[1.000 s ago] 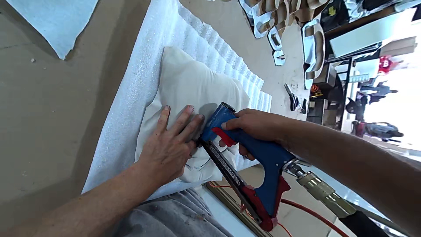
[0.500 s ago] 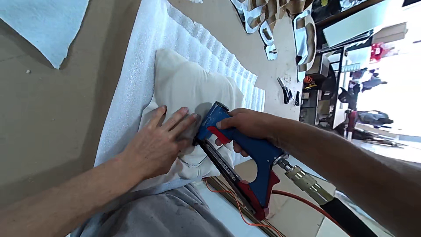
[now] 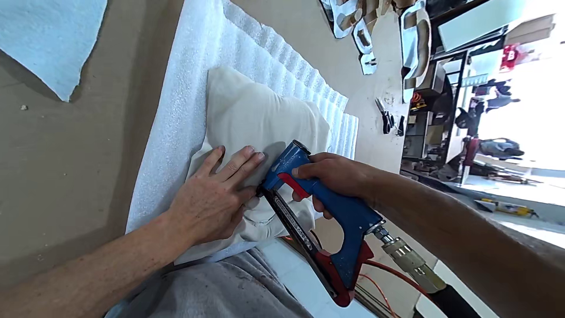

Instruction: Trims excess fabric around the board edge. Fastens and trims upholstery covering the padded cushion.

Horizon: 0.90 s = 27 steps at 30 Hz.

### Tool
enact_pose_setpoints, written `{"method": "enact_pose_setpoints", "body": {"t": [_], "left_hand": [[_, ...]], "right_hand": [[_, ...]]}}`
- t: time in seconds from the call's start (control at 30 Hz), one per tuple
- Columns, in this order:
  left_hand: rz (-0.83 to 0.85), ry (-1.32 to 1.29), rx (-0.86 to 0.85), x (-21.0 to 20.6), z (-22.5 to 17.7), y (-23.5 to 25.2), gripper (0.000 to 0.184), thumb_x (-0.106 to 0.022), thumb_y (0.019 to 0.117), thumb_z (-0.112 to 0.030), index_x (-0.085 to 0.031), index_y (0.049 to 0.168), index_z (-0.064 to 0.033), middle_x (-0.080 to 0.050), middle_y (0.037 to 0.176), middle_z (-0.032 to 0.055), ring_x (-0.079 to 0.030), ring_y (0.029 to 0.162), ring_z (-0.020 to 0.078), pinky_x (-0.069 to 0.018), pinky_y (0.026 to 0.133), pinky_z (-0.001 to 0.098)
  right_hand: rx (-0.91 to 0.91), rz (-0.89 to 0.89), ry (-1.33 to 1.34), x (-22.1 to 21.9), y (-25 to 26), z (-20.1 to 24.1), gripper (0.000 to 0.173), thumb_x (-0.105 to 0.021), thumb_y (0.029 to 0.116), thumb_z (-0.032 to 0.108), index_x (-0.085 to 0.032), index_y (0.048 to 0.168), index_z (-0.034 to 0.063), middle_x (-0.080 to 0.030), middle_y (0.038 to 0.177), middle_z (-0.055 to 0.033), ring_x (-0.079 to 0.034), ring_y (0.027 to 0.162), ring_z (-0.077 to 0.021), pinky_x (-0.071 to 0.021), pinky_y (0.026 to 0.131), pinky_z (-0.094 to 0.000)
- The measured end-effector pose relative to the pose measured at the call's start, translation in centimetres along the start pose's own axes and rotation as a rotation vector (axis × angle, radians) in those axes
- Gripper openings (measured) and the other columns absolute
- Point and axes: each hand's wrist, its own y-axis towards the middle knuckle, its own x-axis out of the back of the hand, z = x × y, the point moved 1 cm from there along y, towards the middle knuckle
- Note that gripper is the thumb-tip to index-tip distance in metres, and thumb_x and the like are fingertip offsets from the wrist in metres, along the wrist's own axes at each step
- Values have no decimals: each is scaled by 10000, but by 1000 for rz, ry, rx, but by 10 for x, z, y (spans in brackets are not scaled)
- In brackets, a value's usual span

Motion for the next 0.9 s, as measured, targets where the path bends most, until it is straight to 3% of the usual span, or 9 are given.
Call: {"method": "enact_pose_setpoints", "body": {"t": [0.13,0.3,0.37,0.5,0.57,0.8,0.9], "left_hand": [[-72,-65,-46,0,7,-5,374,-583,903,-417,-770,1191,-270,-360,1658,77,-238,1567,315,-220,1234,631],[-68,-32,39,0,1,-3,374,-550,933,-419,-775,1183,-254,-263,1696,101,-176,1580,345,-241,1249,570],[-62,-25,55,0,0,-1,379,-561,911,-403,-780,1177,-245,-248,1701,108,-176,1581,340,-245,1247,561],[-50,0,72,-2,-1,-1,390,-580,890,-412,-780,1183,-250,-223,1709,99,-160,1585,338,-241,1249,559],[-48,-2,65,-3,-1,0,390,-577,889,-412,-781,1175,-242,-226,1707,110,-166,1583,340,-245,1245,558],[-42,14,55,0,-3,0,395,-601,863,-428,-785,1162,-247,-231,1703,128,-176,1581,341,-259,1240,567],[-37,24,38,3,-2,2,405,-623,846,-452,-786,1172,-274,-252,1694,142,-179,1577,363,-250,1240,581]], "right_hand": [[54,-3,67,2,-3,-12,296,-425,1110,326,-530,1247,87,-743,865,-158,-639,449,-231,-553,402,-343],[44,1,190,-1,-5,-21,310,-379,1121,324,-543,1212,77,-741,872,-154,-630,441,-214,-545,392,-326],[38,-14,223,-4,-5,-24,309,-357,1125,328,-535,1190,84,-735,850,-138,-610,420,-186,-522,371,-301],[15,33,298,1,3,-30,334,-358,1121,326,-570,1192,77,-750,917,-166,-641,462,-220,-552,409,-327],[-18,9,275,-4,-1,-23,335,-332,1124,338,-556,1169,92,-734,877,-133,-607,434,-177,-519,383,-292],[-44,28,246,1,3,-20,378,-349,1118,375,-574,1173,76,-718,833,-154,-614,443,-206,-540,398,-328],[67,46,286,14,-11,-49,414,-343,1110,416,-603,1224,115,-752,940,-126,-630,478,-175,-534,414,-296]]}}
